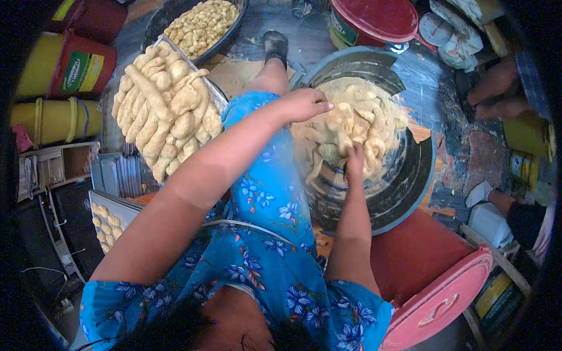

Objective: The person takes pieces of dough from a large tub, shapes and stretches them by hand, and arranges the shaped dough strips onto a metal tray.

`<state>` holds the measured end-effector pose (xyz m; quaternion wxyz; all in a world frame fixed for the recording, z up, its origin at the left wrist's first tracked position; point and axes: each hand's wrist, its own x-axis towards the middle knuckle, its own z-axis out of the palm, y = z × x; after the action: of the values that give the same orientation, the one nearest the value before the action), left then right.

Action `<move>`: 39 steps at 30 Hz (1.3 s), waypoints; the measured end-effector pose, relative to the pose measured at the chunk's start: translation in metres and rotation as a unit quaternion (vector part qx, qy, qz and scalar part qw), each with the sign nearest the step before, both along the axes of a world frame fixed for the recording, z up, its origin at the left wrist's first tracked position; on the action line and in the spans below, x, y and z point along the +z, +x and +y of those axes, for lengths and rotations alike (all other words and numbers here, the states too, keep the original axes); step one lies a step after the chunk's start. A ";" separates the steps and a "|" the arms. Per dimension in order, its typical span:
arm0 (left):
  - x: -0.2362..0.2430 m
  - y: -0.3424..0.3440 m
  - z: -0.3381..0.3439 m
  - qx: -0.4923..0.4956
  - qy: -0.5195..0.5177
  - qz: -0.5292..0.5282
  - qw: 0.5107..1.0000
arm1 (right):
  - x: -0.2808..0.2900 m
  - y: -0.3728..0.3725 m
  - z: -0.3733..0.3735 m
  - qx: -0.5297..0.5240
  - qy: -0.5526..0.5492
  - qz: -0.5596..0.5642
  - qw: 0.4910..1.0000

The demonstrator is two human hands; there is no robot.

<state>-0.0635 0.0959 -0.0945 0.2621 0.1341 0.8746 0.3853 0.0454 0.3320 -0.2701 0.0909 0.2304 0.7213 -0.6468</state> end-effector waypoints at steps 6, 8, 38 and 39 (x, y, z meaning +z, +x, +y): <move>-0.001 -0.001 0.004 -0.010 0.008 0.015 1.000 | 0.002 0.067 0.050 0.054 -0.086 -0.118 0.988; -0.003 0.000 0.000 -0.008 0.004 0.013 1.000 | 0.030 0.067 0.025 0.143 -0.062 -0.182 0.971; 0.024 -0.003 0.006 0.031 -0.010 -0.084 0.996 | -0.048 -0.035 -0.155 0.327 0.485 -0.067 0.808; 0.017 -0.004 0.006 0.033 -0.012 -0.083 0.996 | -0.050 -0.027 -0.147 0.405 0.489 0.010 0.773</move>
<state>-0.0677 0.1020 -0.0775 0.3227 0.0698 0.8585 0.3925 0.0186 0.1853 -0.3198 0.2120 -0.0763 0.9677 -0.1131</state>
